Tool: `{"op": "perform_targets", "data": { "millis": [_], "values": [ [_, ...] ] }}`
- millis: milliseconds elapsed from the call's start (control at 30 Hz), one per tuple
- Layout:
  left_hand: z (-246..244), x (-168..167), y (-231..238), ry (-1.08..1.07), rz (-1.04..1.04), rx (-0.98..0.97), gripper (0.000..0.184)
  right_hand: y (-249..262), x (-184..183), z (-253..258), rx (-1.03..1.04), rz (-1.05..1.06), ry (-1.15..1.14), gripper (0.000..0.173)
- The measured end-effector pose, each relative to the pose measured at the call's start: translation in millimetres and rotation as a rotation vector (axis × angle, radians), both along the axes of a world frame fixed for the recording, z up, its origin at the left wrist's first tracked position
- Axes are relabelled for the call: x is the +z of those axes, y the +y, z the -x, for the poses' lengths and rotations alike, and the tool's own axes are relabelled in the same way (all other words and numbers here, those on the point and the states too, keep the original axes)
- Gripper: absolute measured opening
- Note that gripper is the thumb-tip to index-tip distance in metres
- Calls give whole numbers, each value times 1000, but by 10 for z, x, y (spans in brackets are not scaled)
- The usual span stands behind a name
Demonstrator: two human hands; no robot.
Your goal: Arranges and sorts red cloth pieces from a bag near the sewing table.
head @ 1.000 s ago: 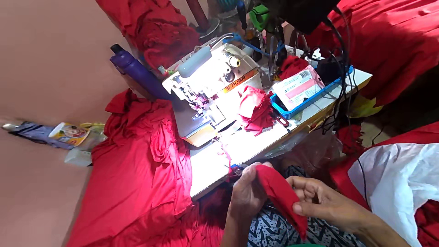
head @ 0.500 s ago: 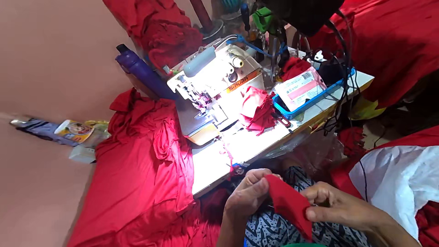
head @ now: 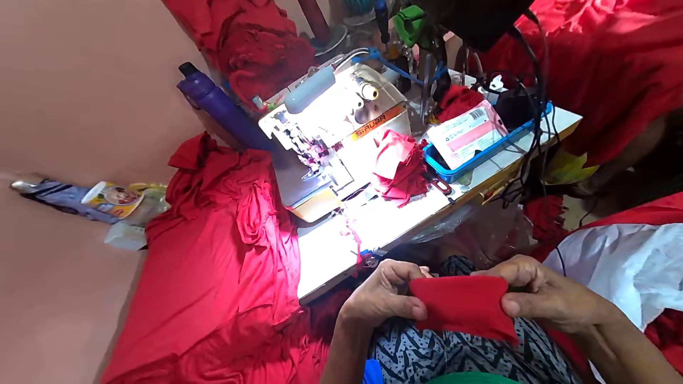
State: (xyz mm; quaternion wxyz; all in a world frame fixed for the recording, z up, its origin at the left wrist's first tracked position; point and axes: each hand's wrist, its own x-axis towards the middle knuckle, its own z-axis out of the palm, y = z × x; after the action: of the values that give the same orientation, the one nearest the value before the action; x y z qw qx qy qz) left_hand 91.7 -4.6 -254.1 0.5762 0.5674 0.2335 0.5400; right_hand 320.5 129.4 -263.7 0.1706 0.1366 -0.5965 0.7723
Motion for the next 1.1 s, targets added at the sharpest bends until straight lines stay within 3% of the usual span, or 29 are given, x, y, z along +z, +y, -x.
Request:
{"op": "perform_targets", "data": {
  "millis": [133, 267, 333, 400, 500, 567, 667, 800, 867, 967, 1033, 1100],
  "values": [
    [64, 44, -35, 97, -28, 60, 21, 59, 73, -16, -54, -63, -25, 23],
    [213, 192, -47, 192, -61, 206, 25, 169, 273, 49, -171, -319, -65, 34],
    [268, 334, -18, 331, -10, 412, 26, 230, 397, 133, -309, -440, -142, 38],
    [285, 482, 68, 463, 42, 691, 18, 302, 532, 277, -460, -512, -235, 30],
    [291, 701, 319, 436, 118, 947, 9, 387, 737, 620, -599, -370, -318, 10],
    [325, 737, 544, 373, 80, 1062, 14, 442, 818, 909, -728, -208, -316, 18],
    [462, 619, 889, 516, 16, 1266, 36, 674, 791, 1359, -962, -228, -314, 33],
    [606, 378, 1276, 741, 7, 1448, 47, 910, 671, 1821, -1186, -556, -497, 43],
    [671, 245, 1356, 922, 79, 1465, 50, 941, 660, 1982, -1210, -757, -657, 39],
    [717, 201, 1396, 1072, -30, 1500, 53, 911, 740, 2085, -1169, -911, -818, 36],
    [754, 116, 1308, 1131, -93, 1543, 51, 881, 786, 2017, -1134, -883, -799, 38],
    [669, -28, 1103, 1044, -30, 1537, 43, 845, 797, 1830, -1188, -845, -665, 40]
  ]
}}
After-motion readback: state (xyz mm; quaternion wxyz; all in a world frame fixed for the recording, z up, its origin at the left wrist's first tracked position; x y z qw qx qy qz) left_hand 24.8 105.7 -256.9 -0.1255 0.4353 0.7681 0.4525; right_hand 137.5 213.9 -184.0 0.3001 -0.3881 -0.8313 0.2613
